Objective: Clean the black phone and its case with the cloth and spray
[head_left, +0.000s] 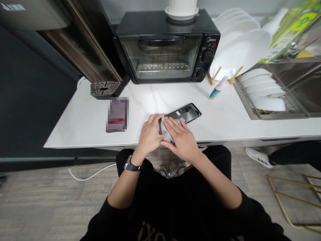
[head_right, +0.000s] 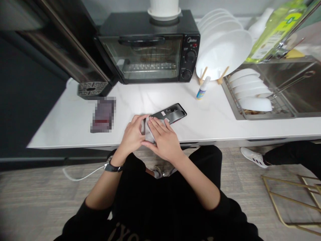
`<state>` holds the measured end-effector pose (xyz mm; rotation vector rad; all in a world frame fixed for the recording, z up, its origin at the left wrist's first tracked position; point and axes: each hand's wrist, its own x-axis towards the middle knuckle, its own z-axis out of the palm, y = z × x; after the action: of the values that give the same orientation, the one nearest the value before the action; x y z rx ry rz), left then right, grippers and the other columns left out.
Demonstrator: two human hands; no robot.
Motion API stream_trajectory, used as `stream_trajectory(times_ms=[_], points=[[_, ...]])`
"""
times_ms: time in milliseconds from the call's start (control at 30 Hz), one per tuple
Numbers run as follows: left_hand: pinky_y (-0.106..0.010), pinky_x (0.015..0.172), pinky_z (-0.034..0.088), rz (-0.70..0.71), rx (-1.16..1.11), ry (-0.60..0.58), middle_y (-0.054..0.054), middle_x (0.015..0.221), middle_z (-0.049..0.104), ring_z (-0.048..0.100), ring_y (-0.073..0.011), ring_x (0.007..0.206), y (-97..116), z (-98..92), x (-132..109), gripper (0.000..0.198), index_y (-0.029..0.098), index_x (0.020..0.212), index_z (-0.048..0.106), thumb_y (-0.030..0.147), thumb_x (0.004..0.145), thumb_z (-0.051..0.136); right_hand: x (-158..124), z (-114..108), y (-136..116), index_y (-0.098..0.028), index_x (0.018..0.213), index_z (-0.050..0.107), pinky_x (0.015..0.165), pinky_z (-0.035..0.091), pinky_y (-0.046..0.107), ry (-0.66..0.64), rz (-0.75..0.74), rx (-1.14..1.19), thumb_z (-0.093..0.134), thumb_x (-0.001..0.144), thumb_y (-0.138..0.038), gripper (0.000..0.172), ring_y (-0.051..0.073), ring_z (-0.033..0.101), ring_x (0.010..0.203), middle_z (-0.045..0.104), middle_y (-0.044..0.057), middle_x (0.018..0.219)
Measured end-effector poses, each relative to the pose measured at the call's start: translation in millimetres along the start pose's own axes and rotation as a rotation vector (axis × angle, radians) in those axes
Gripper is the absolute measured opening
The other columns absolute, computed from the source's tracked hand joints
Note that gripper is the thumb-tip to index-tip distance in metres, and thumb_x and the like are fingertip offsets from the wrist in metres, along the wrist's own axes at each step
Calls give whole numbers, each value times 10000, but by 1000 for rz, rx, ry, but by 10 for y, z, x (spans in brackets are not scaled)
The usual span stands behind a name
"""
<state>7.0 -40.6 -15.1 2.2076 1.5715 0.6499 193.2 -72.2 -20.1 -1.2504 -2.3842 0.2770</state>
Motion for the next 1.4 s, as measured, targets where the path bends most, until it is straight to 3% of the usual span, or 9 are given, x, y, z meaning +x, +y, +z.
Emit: stream_trajectory(times_ms=[133,267,433,567,700,867,967,1167,1400], points=[[-490,1086,510,-7,-20,29,-98,1393,618,638,-324,1287,55,5,12,660,241,1455,533,233,842,780,-166,-146,421,-139,1671,366,1316,297,627,75,164,-76,340,1073,-687,812,328,367,1615,380,139,1726],[-511,1070,507,-1,-27,41,-99,1378,627,641,-331,1261,61,24,14,675,231,1439,542,400,859,842,30,-158,709,-38,1633,403,1286,299,684,162,340,-166,316,1055,-735,910,403,390,1592,409,228,1693],[-478,1024,529,29,-1,34,-116,1369,619,655,-323,1227,-12,37,0,662,210,1474,514,289,870,774,302,35,258,-10,1585,471,1332,249,612,74,136,-106,339,1070,-696,868,369,389,1597,441,223,1679],[-458,1006,539,37,7,17,-116,1356,619,653,-320,1238,-29,26,-4,679,206,1474,511,165,829,719,134,64,-32,-20,1641,377,1349,245,561,11,9,-70,329,1104,-603,794,316,343,1627,382,189,1718],[-496,1063,515,-8,0,38,-100,1368,621,642,-326,1257,28,22,9,662,237,1443,540,297,845,816,-114,-105,335,-128,1691,316,1325,294,585,23,52,-113,374,1077,-657,813,317,354,1622,358,143,1739],[-509,1076,506,-5,-16,43,-96,1372,628,641,-326,1260,75,25,18,694,234,1440,540,384,844,862,-10,-201,818,-57,1670,333,1295,283,667,117,290,-239,312,1065,-714,894,392,359,1609,368,222,1718],[-499,1071,509,-9,-16,49,-99,1370,627,647,-323,1247,64,24,14,667,229,1438,543,386,860,837,181,-87,644,-26,1636,393,1302,255,674,117,280,-225,295,1063,-722,907,415,333,1616,373,232,1712],[-459,995,547,36,15,15,-121,1343,621,661,-325,1210,-32,17,3,657,190,1481,520,226,857,724,193,121,-17,-31,1650,365,1356,203,572,18,-15,-85,305,1107,-598,787,318,323,1635,364,197,1727],[-483,1058,520,-2,-4,45,-87,1351,627,652,-319,1242,30,30,21,666,252,1443,543,348,852,834,-55,-85,508,-78,1695,267,1316,237,655,74,205,-219,261,1062,-729,908,352,290,1644,309,192,1752]])
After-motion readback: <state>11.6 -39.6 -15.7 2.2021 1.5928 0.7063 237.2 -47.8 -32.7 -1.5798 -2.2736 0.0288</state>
